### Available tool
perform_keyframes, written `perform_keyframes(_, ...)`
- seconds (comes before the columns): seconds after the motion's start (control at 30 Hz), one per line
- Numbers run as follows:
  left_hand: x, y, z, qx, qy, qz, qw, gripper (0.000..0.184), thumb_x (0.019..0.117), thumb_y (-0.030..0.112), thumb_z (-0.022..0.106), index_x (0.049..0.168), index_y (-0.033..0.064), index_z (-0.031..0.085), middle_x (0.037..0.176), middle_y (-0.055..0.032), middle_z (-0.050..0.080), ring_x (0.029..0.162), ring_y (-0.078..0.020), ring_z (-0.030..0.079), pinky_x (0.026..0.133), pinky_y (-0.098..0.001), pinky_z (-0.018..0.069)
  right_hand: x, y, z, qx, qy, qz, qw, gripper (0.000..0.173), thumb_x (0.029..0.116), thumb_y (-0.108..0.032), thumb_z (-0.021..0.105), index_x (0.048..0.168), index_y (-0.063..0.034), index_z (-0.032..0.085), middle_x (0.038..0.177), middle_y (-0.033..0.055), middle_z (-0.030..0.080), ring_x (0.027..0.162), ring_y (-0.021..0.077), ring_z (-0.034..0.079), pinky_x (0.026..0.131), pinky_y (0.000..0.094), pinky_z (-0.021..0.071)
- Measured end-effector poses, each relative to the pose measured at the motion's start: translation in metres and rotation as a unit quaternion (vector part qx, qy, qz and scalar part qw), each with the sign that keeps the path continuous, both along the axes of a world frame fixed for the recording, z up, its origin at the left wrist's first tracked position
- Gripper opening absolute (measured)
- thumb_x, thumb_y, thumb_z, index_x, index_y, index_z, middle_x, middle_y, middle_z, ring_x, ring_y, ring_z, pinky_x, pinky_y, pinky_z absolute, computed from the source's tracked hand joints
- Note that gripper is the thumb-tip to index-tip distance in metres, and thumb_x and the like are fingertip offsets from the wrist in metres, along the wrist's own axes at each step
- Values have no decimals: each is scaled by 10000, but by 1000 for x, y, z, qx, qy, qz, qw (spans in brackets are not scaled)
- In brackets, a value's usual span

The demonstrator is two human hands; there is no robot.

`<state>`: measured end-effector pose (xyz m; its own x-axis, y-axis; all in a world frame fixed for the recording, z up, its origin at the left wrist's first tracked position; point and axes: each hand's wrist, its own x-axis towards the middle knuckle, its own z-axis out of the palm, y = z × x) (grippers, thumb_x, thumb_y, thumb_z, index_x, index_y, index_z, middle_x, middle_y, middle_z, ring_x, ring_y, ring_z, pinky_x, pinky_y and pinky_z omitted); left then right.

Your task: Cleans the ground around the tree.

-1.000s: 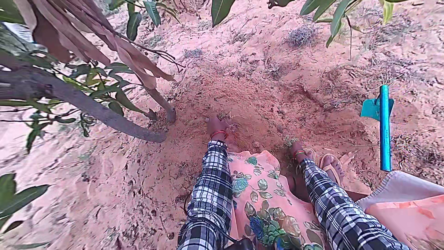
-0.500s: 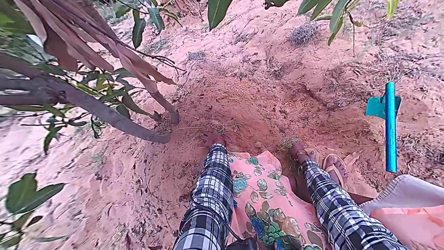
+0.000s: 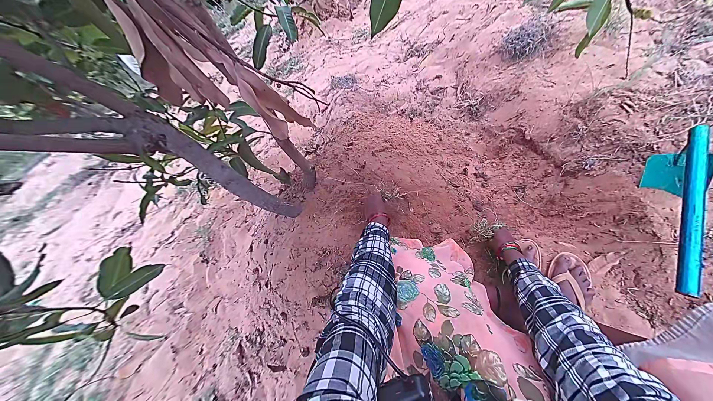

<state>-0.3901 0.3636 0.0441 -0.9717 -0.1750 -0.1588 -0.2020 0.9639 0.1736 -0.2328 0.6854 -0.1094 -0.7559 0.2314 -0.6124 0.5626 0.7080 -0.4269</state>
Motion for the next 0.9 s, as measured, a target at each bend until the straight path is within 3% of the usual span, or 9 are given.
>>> perform_keyframes(0.13, -5, 7, -12, -22, -38, -68, 997, 408, 969, 86, 638, 1369, 9, 623, 1405, -278, 585, 1352, -444, 534, 1089, -612, 459, 0, 0, -2, 2, -2, 6, 1000, 583, 911, -153, 748, 1419, 55, 550, 1526, 328, 431, 1386, 469, 488, 1119, 593, 435)
perform_keyframes(0.2, -10, 13, -20, -55, -62, -95, 992, 417, 970, 85, 624, 1376, -8, 600, 1407, -275, 582, 1347, -458, 533, 1046, -649, 475, 0, -1, -1, 2, -1, 7, 1000, 575, 911, -146, 745, 1415, 56, 554, 1523, 333, 436, 1385, 476, 487, 1119, 606, 430)
perform_keyframes(0.27, -14, 18, -30, -65, -82, -119, 987, 577, 925, 87, 692, 1456, -40, 505, 1423, -302, 556, 1360, -488, 506, 1046, -661, 471, 0, -2, 0, 1, -1, 11, 1000, 571, 912, -138, 741, 1414, 59, 553, 1518, 338, 437, 1383, 478, 488, 1118, 611, 426)
perform_keyframes(0.37, -19, 20, -48, -78, -99, -149, 981, 849, 889, 145, 768, 1606, 50, 325, 1530, -258, 481, 1407, -481, 458, 1062, -661, 458, 0, -2, 0, -1, -6, 13, 1000, 575, 918, -135, 734, 1423, 63, 542, 1519, 345, 433, 1380, 483, 491, 1119, 610, 425)
perform_keyframes(0.53, -21, 24, -58, -95, -144, -177, 969, 714, 952, 199, 697, 1578, 62, 383, 1524, -260, 486, 1366, -467, 512, 1045, -664, 465, -3, -3, -4, -2, -10, 11, 1000, 585, 906, -169, 756, 1405, 63, 558, 1524, 340, 427, 1372, 476, 501, 1113, 602, 439)
perform_keyframes(0.6, -22, 26, -56, -97, -165, -184, 964, 638, 978, 127, 650, 1561, 40, 407, 1514, -278, 486, 1362, -473, 514, 1063, -660, 453, -4, -3, -5, 1, -7, 11, 1000, 571, 909, -157, 752, 1399, 67, 562, 1517, 343, 432, 1367, 477, 505, 1111, 604, 438)
perform_keyframes(0.73, -14, 24, -50, -46, -147, -138, 978, 380, 993, 134, 638, 1337, -26, 622, 1386, -291, 590, 1282, -461, 585, 1040, -642, 482, -3, -4, -6, 2, -6, 11, 1000, 572, 906, -154, 754, 1395, 74, 562, 1518, 346, 431, 1366, 482, 504, 1115, 606, 434)
perform_keyframes(0.8, -15, 21, -29, 16, -95, -84, 992, 379, 1036, 164, 579, 1340, -61, 606, 1367, -313, 595, 1276, -464, 591, 1053, -639, 472, -4, -3, -6, 2, -5, 10, 1000, 581, 908, -160, 761, 1399, 77, 560, 1525, 348, 423, 1377, 487, 491, 1123, 601, 427)
perform_keyframes(0.9, -12, 2, 30, 97, 35, 28, 994, 406, 1076, 216, 523, 1330, -97, 573, 1309, -313, 625, 1259, -436, 613, 1067, -587, 477, -2, -5, -5, 6, -7, 21, 1000, 561, 921, -145, 742, 1403, 75, 556, 1524, 343, 427, 1380, 482, 490, 1126, 596, 424)
